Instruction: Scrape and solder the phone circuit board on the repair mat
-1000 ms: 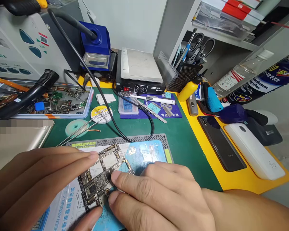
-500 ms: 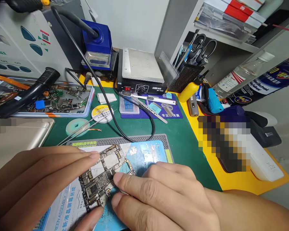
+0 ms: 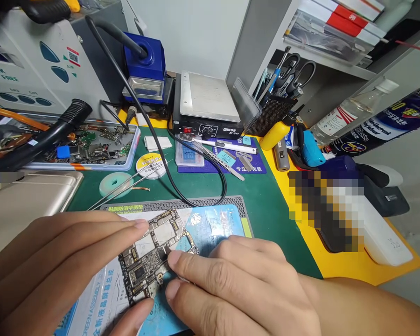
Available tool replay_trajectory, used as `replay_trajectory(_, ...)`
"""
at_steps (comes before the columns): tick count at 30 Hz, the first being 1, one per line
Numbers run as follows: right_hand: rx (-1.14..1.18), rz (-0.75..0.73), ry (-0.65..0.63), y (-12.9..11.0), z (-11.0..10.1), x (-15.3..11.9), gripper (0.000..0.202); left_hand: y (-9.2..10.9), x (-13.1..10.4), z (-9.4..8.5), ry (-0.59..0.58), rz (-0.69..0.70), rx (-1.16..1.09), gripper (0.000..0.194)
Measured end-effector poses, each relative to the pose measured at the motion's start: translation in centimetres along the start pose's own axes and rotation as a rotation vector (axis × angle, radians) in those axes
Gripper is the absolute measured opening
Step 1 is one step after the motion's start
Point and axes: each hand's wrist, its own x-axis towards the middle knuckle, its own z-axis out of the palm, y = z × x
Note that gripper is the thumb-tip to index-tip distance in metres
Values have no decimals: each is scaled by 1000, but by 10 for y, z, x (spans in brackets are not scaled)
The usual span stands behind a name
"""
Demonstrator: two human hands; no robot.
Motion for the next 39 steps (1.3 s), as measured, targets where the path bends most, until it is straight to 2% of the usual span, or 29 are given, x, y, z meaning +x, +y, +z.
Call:
replay_trajectory(4,-7,-4,13,1,4,2,40,3,3,-1,8,4,14,33)
replay_trajectory(9,11,-25,-3,3,2,3,39,2,1,0,3,-20,1,35)
replay_trajectory(12,17,-29,0,2,-1,2,38,-3,-2,3,-4,28,-9,48)
replay_trajectory(15,6,-26,10,2,-1,1,41,-7,-5,9,-17,159,-24,67)
replay_trajectory(17,-8,-34,11,2,0,1,43,-8,-6,12,-7,197,-41,69)
replay_trajectory(22,-10,-31,21,4,3,3,43,-6,-5,11,8,169,-52,66)
replay_trajectory(26,3,-27,0,4,1,4,38,-3,0,5,9,37,-20,41)
replay_trajectory(28,2,-27,-6,3,-1,4,38,-1,3,4,12,14,1,34)
replay_trajectory(35,-14,-33,4,2,2,1,39,0,2,6,3,3,22,36)
replay_trajectory(39,-35,-69,43,0,-1,21,43,1,-1,3,17,-1,7,35)
